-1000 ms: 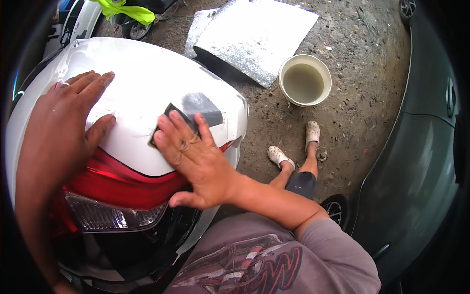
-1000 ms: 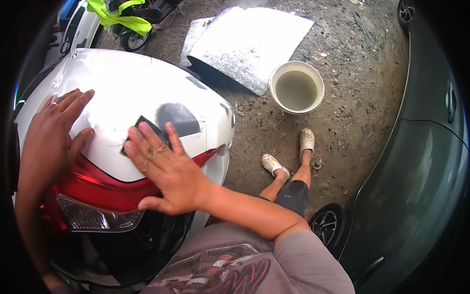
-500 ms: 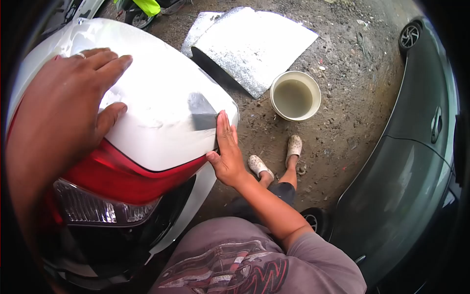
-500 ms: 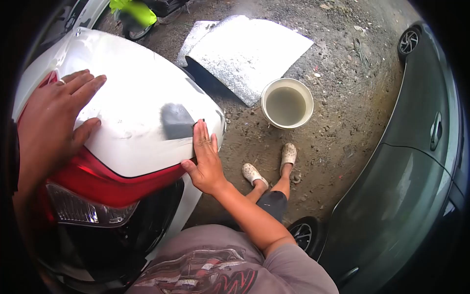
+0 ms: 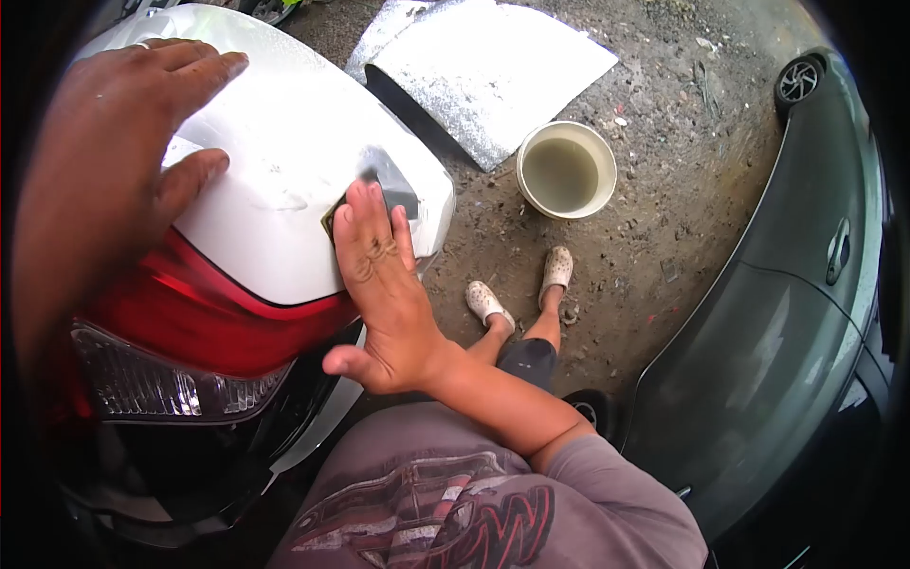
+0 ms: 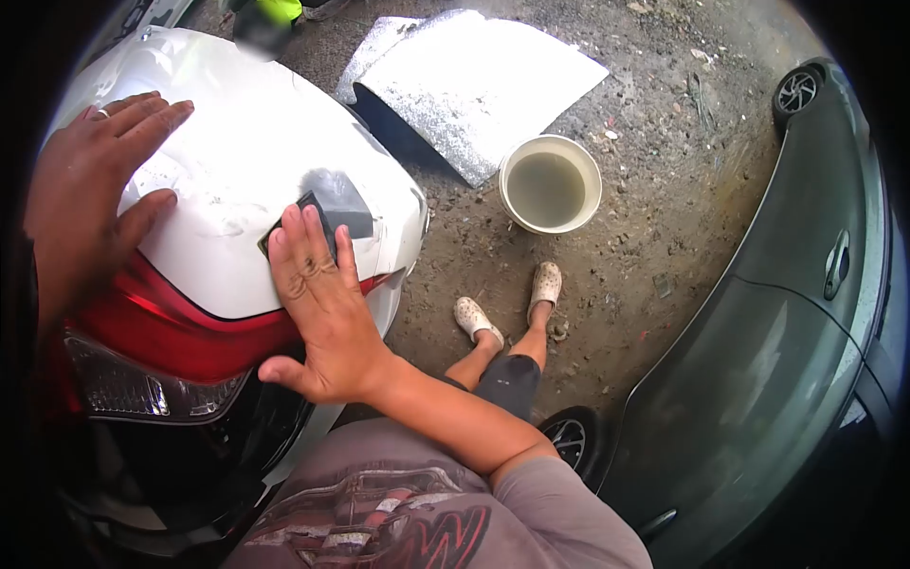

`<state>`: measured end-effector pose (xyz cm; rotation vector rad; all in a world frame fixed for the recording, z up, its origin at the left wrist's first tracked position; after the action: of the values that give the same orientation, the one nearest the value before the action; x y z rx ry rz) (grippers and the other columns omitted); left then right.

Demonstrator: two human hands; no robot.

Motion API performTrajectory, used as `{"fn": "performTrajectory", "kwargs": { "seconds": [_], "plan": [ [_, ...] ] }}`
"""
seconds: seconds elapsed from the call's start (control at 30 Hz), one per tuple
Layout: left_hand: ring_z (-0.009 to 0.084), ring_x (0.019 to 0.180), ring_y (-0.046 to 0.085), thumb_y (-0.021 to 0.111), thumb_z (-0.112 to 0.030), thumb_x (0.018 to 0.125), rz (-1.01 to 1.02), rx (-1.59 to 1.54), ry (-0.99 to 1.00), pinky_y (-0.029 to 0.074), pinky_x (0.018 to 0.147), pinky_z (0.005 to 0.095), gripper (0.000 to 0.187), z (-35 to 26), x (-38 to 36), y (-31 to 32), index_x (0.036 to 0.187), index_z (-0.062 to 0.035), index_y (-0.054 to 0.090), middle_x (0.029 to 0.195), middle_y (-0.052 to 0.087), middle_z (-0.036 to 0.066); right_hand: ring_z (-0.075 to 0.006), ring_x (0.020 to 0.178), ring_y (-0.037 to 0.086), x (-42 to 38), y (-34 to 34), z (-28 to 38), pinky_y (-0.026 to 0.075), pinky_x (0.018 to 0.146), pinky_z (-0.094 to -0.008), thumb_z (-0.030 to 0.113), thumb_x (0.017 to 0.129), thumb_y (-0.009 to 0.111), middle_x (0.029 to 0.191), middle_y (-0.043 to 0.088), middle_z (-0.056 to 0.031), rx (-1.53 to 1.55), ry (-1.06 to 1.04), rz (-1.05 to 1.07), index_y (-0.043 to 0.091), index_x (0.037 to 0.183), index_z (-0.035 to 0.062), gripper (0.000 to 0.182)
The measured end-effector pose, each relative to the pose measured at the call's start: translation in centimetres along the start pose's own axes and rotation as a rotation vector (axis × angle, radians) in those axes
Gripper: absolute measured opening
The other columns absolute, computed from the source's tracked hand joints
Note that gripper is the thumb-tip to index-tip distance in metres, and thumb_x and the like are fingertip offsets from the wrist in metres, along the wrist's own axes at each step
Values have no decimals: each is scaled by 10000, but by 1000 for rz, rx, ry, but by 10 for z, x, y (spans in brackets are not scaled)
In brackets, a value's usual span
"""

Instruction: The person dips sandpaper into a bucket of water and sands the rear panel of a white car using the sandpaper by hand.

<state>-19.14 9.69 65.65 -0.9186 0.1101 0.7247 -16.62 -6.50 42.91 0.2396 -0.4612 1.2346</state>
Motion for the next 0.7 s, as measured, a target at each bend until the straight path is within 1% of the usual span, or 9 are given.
{"fn": "performTrajectory", "kwargs": {
  "seconds": [0.07,0.13,0.2,0.23,0.3,0.4,0.53,0.6,0.7],
  "plan": [
    [374,1430,565,784,-162,917,60,-27,-7,381,1246,561,653,-2,6,-6,1532,-68,587,1513,630,189,-406,1691,103,-14,4,-36,26,1317,-648,835,997,428,1806,129,-278,-97,92,-2,131,1746,4,1157],
    [382,1425,568,787,-153,913,156,-70,-49,384,1246,561,659,-3,4,-11,1536,-76,586,1510,633,195,-396,1692,104,-44,8,-97,25,1318,-647,800,1020,433,1807,112,-280,-7,405,-13,63,1744,-8,1146],
    [387,1426,569,786,-156,919,124,-20,-48,379,1253,560,659,-10,3,-12,1542,-82,583,1513,631,201,-402,1691,100,-46,10,-91,28,1322,-635,811,1017,425,1803,106,-293,48,440,-67,83,1739,-22,1154],
    [389,1426,569,786,-156,921,112,-6,-48,378,1256,559,659,-11,4,-11,1544,-85,582,1514,630,203,-402,1691,100,-35,6,-76,28,1322,-635,811,1017,425,1803,106,-293,46,444,-64,83,1739,-22,1154],
    [387,1435,564,778,-163,936,79,44,-48,366,1267,560,650,-8,3,-9,1551,-97,579,1526,624,200,-409,1691,99,-12,3,-17,36,1325,-623,813,1015,429,1800,107,-303,-46,66,-35,108,1735,-32,1155],
    [383,1442,559,778,-160,938,102,96,-86,356,1275,560,657,-6,4,-11,1560,-108,574,1532,621,200,-435,1685,111,-21,9,-31,55,1320,-627,814,1014,435,1788,141,-320,-94,85,-8,133,1734,-32,1151],
    [387,1440,559,796,-121,905,103,47,-34,353,1281,549,696,-13,2,-16,1564,-126,572,1527,624,201,-454,1679,110,-32,5,-61,69,1319,-633,800,1015,456,1785,126,-332,59,378,-87,116,1732,-40,1156],
    [384,1447,555,801,-112,891,59,52,-26,351,1284,545,709,-8,0,-12,1562,-125,573,1530,622,199,-452,1680,113,-14,3,-11,90,1317,-633,797,1017,453,1784,126,-335,-8,122,-69,119,1730,-45,1154],
    [376,1470,539,802,-107,888,56,-50,-24,339,1297,538,714,-5,0,-14,1563,-129,572,1536,618,193,-452,1679,127,-21,4,-16,141,1307,-631,782,1020,467,1787,133,-326,-47,133,-61,138,1729,-46,1139]
  ]
}}
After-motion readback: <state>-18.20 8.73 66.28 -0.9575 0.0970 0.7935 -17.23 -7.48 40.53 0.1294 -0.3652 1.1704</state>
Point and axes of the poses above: each hand's wrist, its own x-axis towards the middle knuckle, its own y-axis out of the palm, z = x × y, the point moved 5 cm from there along x, towards the middle knuckle
